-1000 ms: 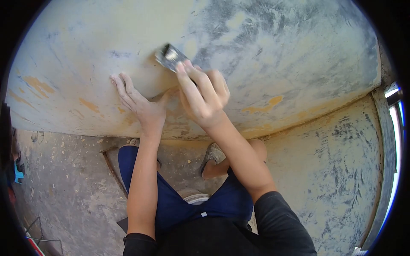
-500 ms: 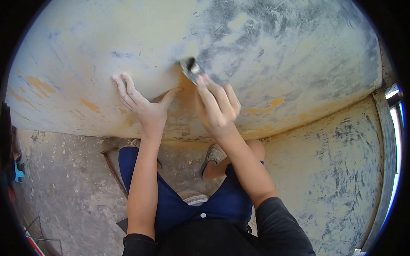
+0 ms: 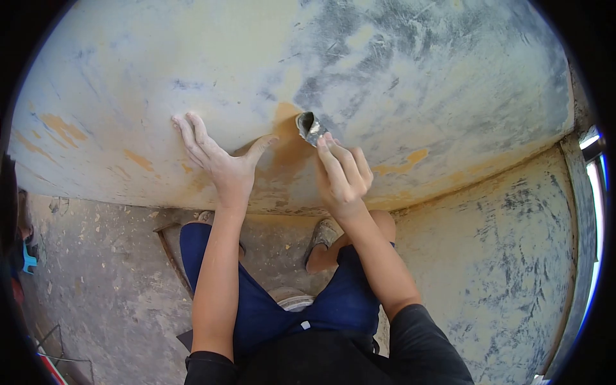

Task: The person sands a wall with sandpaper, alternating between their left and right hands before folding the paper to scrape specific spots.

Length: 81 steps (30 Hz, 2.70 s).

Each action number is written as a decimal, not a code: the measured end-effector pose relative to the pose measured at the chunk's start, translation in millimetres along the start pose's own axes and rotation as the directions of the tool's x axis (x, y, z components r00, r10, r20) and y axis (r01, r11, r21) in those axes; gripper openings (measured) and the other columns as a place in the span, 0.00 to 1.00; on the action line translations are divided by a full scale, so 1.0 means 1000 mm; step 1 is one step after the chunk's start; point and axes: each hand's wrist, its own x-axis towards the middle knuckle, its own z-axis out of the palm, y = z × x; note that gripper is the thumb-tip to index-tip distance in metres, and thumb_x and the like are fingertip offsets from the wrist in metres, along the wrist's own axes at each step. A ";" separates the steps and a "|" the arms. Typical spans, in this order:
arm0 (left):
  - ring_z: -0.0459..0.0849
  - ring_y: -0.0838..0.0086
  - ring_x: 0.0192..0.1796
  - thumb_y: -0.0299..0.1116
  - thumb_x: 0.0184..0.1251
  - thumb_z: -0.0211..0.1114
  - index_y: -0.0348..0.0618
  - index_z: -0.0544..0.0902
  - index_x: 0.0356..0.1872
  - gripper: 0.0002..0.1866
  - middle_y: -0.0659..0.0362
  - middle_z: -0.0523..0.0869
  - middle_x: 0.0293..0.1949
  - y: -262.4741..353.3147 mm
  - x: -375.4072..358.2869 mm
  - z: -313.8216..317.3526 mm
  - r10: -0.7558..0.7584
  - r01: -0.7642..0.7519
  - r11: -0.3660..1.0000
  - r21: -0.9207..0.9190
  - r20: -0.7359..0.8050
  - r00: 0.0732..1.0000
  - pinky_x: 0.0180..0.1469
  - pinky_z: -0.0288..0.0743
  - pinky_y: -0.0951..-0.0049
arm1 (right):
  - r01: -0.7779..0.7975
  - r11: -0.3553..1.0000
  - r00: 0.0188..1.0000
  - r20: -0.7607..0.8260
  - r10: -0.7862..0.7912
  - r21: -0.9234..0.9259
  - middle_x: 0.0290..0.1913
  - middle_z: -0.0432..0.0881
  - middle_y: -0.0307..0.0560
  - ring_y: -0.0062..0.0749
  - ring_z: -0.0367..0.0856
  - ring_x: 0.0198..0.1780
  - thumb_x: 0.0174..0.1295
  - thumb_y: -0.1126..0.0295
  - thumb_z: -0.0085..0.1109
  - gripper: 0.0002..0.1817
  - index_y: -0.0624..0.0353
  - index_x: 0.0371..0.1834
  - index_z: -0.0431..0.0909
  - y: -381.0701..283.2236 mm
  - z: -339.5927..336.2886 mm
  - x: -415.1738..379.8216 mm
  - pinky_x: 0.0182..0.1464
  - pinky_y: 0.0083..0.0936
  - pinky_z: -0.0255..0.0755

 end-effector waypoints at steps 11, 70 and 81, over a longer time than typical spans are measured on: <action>0.46 0.40 0.87 0.60 0.49 0.88 0.32 0.49 0.86 0.74 0.34 0.47 0.85 0.000 0.000 0.001 -0.015 0.016 0.999 0.045 -0.002 1.000 0.83 0.49 0.40 | -0.006 1.000 1.000 0.021 0.006 0.013 0.37 0.90 0.47 0.34 0.84 0.32 0.50 0.86 0.77 0.16 0.67 0.44 0.90 -0.014 0.009 0.030 0.33 0.23 0.78; 0.68 0.55 0.83 0.46 0.82 0.60 0.37 0.73 0.77 0.31 0.48 0.74 0.78 0.169 0.267 0.001 0.624 -0.576 0.782 0.239 -0.299 0.722 0.84 0.58 0.50 | -0.123 0.977 0.945 -0.280 0.170 0.177 0.24 0.88 0.45 0.18 0.80 0.18 0.59 0.82 0.69 0.32 0.65 0.71 0.83 0.070 -0.005 0.223 0.23 0.21 0.74; 0.69 0.45 0.80 0.39 0.83 0.61 0.32 0.74 0.75 0.28 0.42 0.75 0.75 0.171 0.266 -0.003 0.650 -0.603 0.760 0.242 -0.284 0.705 0.81 0.62 0.47 | -0.032 0.974 0.979 -0.189 0.076 0.225 0.31 0.92 0.46 0.18 0.80 0.19 0.58 0.81 0.67 0.33 0.62 0.72 0.82 0.078 -0.006 0.228 0.20 0.19 0.71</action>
